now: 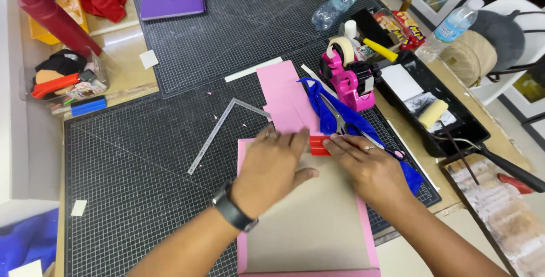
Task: Assembling and decorating a cardboard box with pink paper using craft tools
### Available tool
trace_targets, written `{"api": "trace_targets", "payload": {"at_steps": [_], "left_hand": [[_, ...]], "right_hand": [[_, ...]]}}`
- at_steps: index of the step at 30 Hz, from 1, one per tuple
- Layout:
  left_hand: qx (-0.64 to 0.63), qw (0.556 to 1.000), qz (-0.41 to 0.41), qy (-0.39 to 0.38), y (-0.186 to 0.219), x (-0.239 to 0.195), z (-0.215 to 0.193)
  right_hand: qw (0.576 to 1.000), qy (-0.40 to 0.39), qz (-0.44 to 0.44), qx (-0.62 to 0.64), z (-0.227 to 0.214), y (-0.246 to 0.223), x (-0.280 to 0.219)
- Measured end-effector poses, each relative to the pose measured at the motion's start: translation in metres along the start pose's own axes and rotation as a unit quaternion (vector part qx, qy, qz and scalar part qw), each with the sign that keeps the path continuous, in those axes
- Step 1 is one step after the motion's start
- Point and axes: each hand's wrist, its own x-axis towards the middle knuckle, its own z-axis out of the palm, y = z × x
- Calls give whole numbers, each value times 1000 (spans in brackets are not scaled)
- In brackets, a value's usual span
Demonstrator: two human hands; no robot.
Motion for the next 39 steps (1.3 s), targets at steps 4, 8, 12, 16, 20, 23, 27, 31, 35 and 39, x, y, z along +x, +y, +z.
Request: {"api": "trace_targets", "payload": {"at_steps": [4, 8, 12, 16, 20, 23, 27, 31, 35, 39], "left_hand": [[22, 999, 18, -40, -25, 7, 42], [-23, 993, -29, -110, -22, -11, 56], [-16, 998, -15, -63, -16, -38, 52], [-10, 999, -17, -33, -15, -42, 44], [-2, 1000, -21, -21, -14, -48, 45], [10, 1000, -19, -12, -16, -47, 46], [8, 1000, -25, -17, -15, -48, 49], [65, 998, -24, -11, -10, -55, 50], [31, 999, -24, -3, -9, -57, 50], [33, 999, -20, -8, -10, -55, 48]], "right_hand": [[1000, 15, -15, 17, -12, -5, 1], [999, -4, 7, 38, -25, 2, -2], [991, 37, 77, 99, -56, 5, 16], [996, 56, 40, 51, -25, 22, 10], [999, 25, 27, 20, -24, 11, -6], [997, -9, 33, 68, -43, 17, -3], [995, 40, 55, 79, -45, 15, 13], [997, 31, 51, 50, -14, 22, 2], [990, 4, 61, 124, -40, 17, -2], [957, 90, 108, 252, -33, 24, 10]]}}
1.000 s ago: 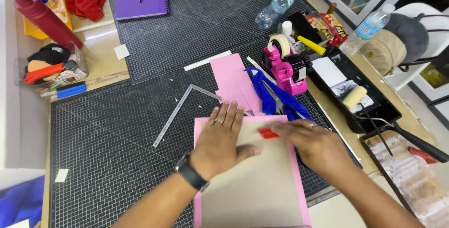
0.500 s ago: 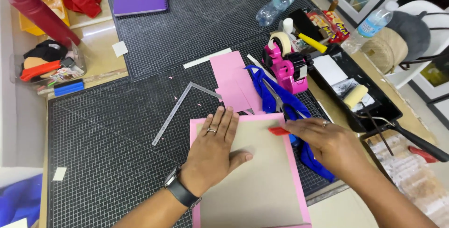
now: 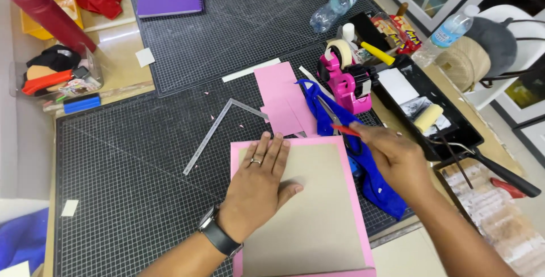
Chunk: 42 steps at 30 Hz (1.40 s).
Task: Assembling and decorating a cardboard box with pink paper using craft tools
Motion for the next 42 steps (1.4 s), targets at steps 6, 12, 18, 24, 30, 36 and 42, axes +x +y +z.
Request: {"api": "trace_targets", "payload": {"at_steps": [6, 12, 18, 24, 30, 36, 42], "left_hand": [[-3, 1000, 2, 13, -1, 0, -2], [-4, 1000, 0, 13, -1, -2, 1], [-33, 999, 0, 37, 1, -3, -2], [-35, 999, -1, 37, 7, -2, -6], [-66, 996, 15, 49, -1, 3, -40], [4, 999, -32, 3, -36, 14, -16], [9, 998, -51, 41, -16, -17, -15]], "right_hand": [[996, 57, 66, 11, 29, -2, -36], [988, 131, 86, 5, 38, 27, -36], [995, 66, 45, 52, 29, 1, -46], [993, 19, -83, -81, 23, -14, 0], [955, -53, -145, -251, 37, -22, -4], [982, -161, -47, -86, 8, -43, 32], [959, -86, -124, -242, 57, -5, 10]]}}
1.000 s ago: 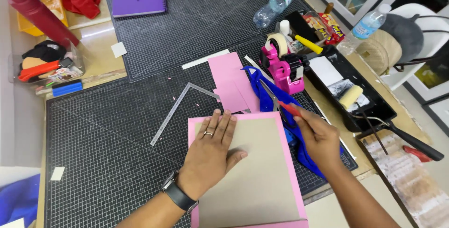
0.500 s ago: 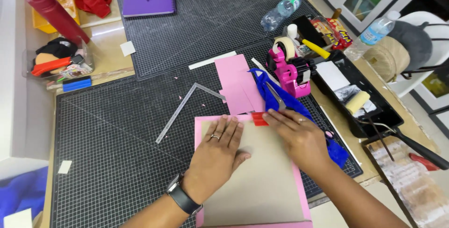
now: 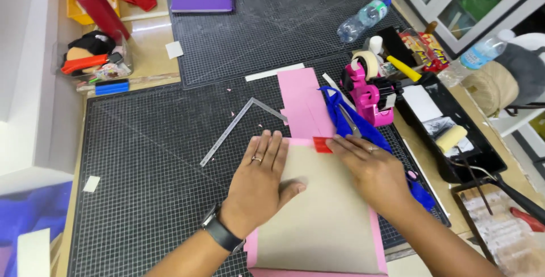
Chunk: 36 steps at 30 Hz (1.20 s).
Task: Assembling and decorating a cardboard box with pink paper using craft tools
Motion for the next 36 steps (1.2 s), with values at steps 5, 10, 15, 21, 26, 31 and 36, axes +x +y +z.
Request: {"api": "trace_targets", "payload": {"at_steps": [5, 10, 15, 21, 26, 31, 36], "left_hand": [[-55, 998, -10, 34, 3, -3, -17], [-59, 997, -36, 37, 9, -11, -18], [-94, 993, -40, 62, 11, -21, -24], [-123, 987, -43, 90, 14, -21, -31], [-164, 976, -52, 131, 15, -25, -40], [-166, 975, -54, 140, 18, -21, -43], [-160, 973, -58, 154, 14, -23, -46]], "right_hand": [[997, -67, 4, 28, -22, 16, 1], [997, -9, 3, 77, -4, -9, 20], [998, -25, -27, 50, -17, -23, 7], [999, -28, -1, 38, 25, -21, 36], [998, -50, -40, -14, 10, -30, 26], [998, -14, -30, 49, 20, -31, 47], [996, -28, -88, -11, 17, -47, 35]]}}
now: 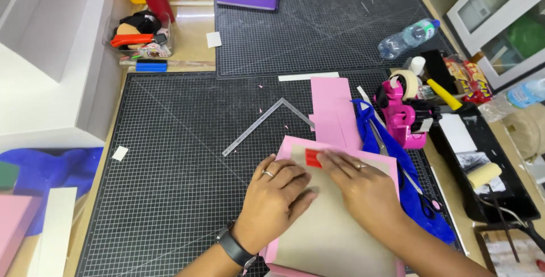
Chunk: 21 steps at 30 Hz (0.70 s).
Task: Assembling and decorating a cardboard box with pink paper using craft tools
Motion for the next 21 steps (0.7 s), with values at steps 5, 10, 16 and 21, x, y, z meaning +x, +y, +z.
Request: {"api": "trace_targets", "payload": {"at_steps": [5, 10, 16, 21], "left_hand": [[3, 1000, -3, -12, 5, -2, 2], [25, 999, -19, -43, 4, -11, 5], [-1, 998, -25, -59, 7, -13, 5], [-39, 997, -41, -46, 7, -16, 2]], "right_hand": [[998, -3, 56, 32, 13, 12, 19], [999, -15, -20, -35, 4, -6, 14], [996, 44, 5, 83, 18, 5, 35], [999, -34, -12, 23, 13, -2, 24]]}}
